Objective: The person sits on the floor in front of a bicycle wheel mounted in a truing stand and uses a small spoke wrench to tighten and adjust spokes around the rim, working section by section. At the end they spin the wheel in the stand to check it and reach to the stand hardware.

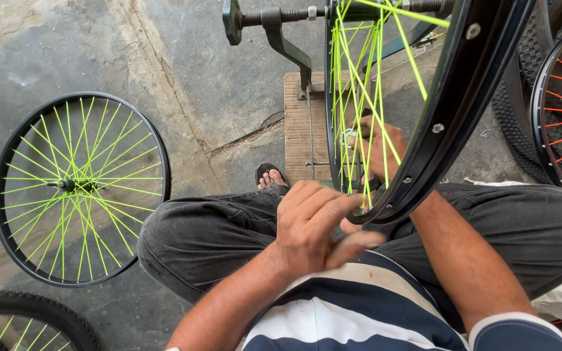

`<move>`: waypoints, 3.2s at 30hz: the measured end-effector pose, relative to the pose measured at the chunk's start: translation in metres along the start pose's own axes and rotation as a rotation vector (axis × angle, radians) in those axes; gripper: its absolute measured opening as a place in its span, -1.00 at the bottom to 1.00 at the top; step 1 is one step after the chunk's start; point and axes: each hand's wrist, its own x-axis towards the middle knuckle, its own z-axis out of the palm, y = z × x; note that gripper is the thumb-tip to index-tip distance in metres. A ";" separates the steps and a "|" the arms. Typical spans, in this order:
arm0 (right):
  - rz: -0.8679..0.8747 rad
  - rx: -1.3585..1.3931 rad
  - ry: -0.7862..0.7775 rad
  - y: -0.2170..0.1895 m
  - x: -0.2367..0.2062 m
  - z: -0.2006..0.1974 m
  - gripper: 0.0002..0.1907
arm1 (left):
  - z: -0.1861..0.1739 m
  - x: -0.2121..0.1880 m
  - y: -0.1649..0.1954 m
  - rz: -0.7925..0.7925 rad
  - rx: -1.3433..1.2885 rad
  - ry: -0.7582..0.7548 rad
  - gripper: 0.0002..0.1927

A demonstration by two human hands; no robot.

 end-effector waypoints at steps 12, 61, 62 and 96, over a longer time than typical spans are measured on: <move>0.009 0.248 0.135 0.091 -0.033 -0.041 -0.70 | 0.037 -0.040 -0.041 -0.083 0.358 -0.204 -0.68; 0.204 0.131 0.195 0.074 -0.016 -0.024 -0.61 | 0.001 0.126 -0.059 -0.117 -0.260 0.141 -0.59; 0.115 0.050 0.208 0.074 -0.017 -0.025 -0.63 | 0.002 0.133 -0.055 -0.120 -0.320 0.110 -0.57; 0.057 -0.018 0.183 0.079 -0.020 -0.025 -0.70 | 0.073 -0.060 -0.143 -1.260 -0.170 -0.090 -0.58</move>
